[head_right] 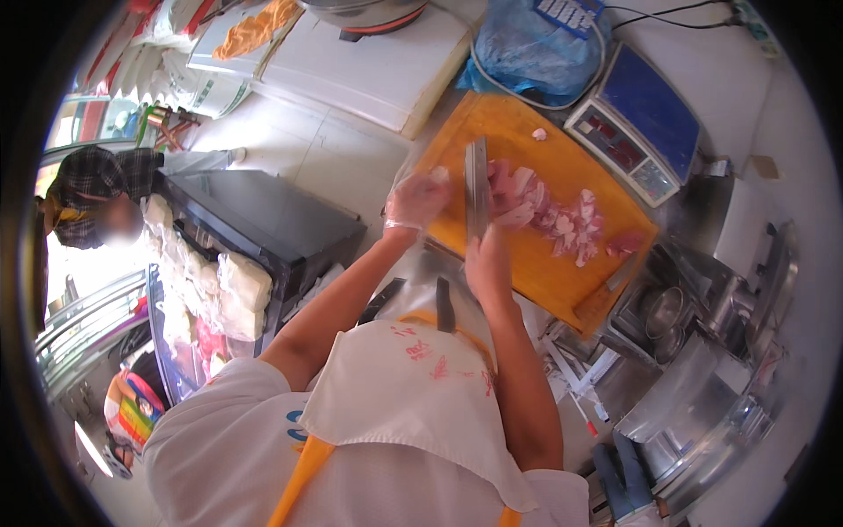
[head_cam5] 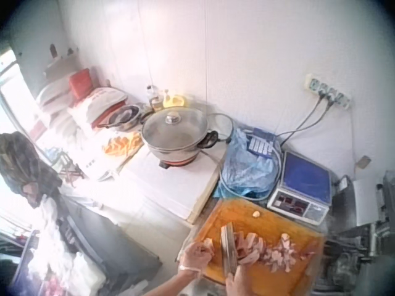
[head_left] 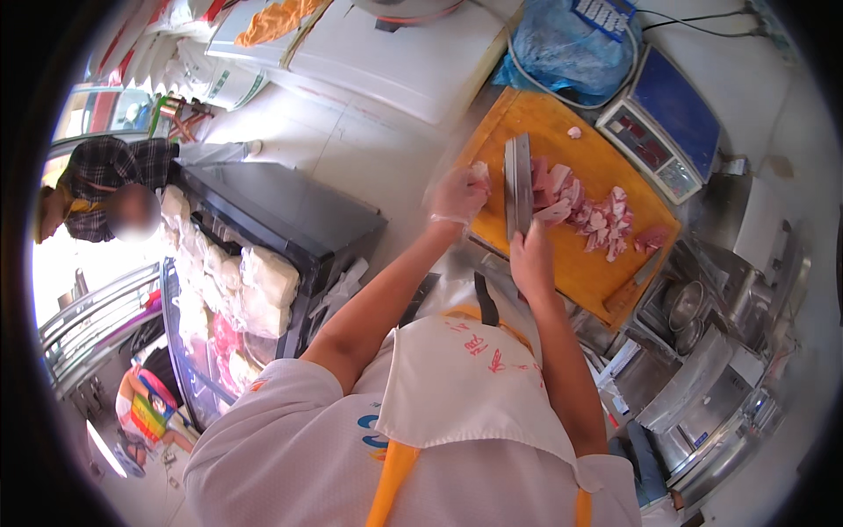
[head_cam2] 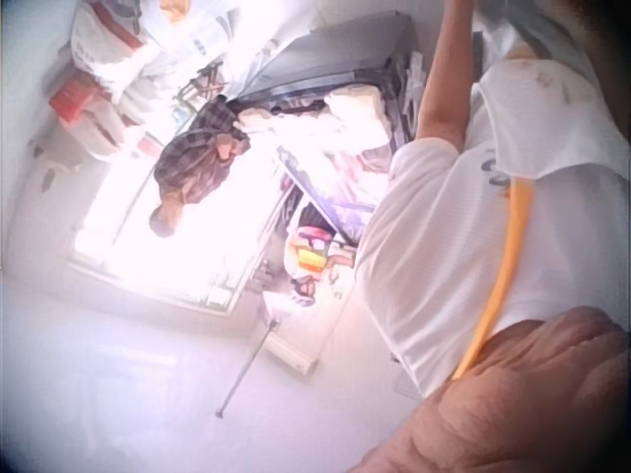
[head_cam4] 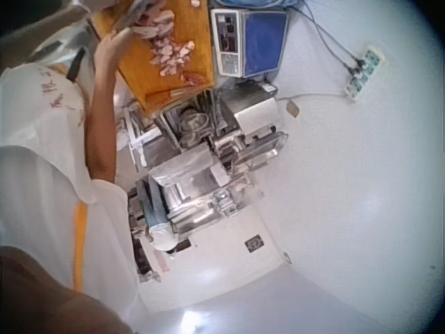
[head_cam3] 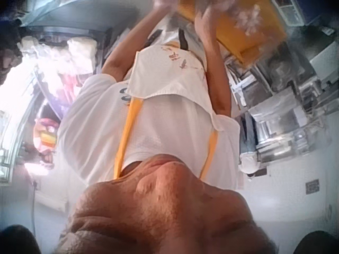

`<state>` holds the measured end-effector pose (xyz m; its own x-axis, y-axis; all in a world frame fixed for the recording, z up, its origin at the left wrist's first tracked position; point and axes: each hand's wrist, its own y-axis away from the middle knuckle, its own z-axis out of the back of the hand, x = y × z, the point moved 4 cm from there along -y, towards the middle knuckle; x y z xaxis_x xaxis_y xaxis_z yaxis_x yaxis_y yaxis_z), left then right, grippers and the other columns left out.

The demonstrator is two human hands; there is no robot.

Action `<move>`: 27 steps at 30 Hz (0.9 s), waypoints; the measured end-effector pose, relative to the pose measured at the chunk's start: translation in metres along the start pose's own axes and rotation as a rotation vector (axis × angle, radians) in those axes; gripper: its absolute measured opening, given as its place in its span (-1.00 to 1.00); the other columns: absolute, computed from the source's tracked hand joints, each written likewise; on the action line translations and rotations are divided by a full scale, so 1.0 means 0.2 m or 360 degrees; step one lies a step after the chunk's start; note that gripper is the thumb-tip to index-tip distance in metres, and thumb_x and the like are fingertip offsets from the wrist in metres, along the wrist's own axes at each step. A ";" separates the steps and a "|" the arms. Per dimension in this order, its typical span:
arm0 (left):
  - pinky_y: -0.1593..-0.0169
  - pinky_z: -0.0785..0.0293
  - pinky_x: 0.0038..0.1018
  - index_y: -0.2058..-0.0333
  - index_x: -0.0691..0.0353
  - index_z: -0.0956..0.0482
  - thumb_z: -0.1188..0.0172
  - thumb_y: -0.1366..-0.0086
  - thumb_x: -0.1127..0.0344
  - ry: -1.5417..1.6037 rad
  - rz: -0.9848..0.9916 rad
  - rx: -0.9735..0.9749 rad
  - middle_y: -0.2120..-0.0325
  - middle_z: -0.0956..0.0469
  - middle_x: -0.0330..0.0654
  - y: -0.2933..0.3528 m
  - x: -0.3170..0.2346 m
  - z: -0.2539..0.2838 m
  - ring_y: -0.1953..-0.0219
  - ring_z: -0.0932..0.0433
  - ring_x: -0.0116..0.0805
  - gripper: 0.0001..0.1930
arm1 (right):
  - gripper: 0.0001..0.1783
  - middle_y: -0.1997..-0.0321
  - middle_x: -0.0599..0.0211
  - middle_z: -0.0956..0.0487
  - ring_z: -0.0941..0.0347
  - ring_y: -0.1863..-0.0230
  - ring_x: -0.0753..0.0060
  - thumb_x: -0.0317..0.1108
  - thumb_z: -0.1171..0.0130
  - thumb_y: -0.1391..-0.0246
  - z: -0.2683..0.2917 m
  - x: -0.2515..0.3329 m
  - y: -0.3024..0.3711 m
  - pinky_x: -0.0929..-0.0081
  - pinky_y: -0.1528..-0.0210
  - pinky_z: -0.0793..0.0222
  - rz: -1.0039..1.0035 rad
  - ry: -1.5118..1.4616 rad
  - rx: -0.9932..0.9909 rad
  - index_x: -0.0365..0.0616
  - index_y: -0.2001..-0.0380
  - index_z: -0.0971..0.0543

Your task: The person takes a tray of raw pork from a display case, places a piece on a wooden cutting board, and cuts it into small chunks using a cleaver.

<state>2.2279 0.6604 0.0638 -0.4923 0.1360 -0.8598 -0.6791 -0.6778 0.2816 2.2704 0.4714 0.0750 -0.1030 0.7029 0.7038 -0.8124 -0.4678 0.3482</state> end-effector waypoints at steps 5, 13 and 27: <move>0.21 -0.54 -0.34 0.36 0.22 -0.67 -0.19 -0.35 0.24 -0.0263 -0.0196 0.0217 0.47 -0.65 -0.06 -0.15 0.13 -0.33 0.37 -0.66 -0.24 -0.80 | -0.73 0.49 -0.11 -0.57 -0.57 0.41 -0.25 -0.23 -0.22 -0.34 0.40 -0.10 0.36 -0.01 0.36 -0.38 -0.0144 -0.0056 -0.0340 -0.23 0.24 -0.45; -0.21 -0.45 -0.49 -0.17 0.17 -0.57 -0.38 -0.35 0.08 0.0102 -0.0359 0.0666 -0.11 -0.57 -0.15 -0.01 -0.34 -0.06 -0.21 -0.53 -0.36 -0.50 | -0.72 0.43 0.14 -0.68 -0.70 0.34 -0.04 -0.29 -0.33 -0.20 0.97 -0.52 0.54 0.10 0.25 -0.55 -0.0356 0.0435 -0.0920 -0.13 0.13 -0.50; -0.23 -0.51 -0.30 -0.28 0.25 -0.46 -0.36 -0.44 0.18 0.0994 0.0175 -0.0390 -0.19 -0.53 -0.13 0.19 -0.20 -0.04 -0.22 -0.52 -0.33 -0.47 | -0.62 0.26 0.19 -0.75 -0.70 0.20 -0.01 -0.33 -0.40 -0.05 1.47 -1.12 0.09 0.11 0.20 -0.56 0.0121 0.0640 -0.0747 -0.02 0.04 -0.57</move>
<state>2.2264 0.6228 0.1055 -0.0946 -0.3362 -0.9370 -0.4640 -0.8179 0.3403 2.4479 0.1489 0.1050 -0.3041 0.8664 0.3960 -0.9506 -0.3031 -0.0670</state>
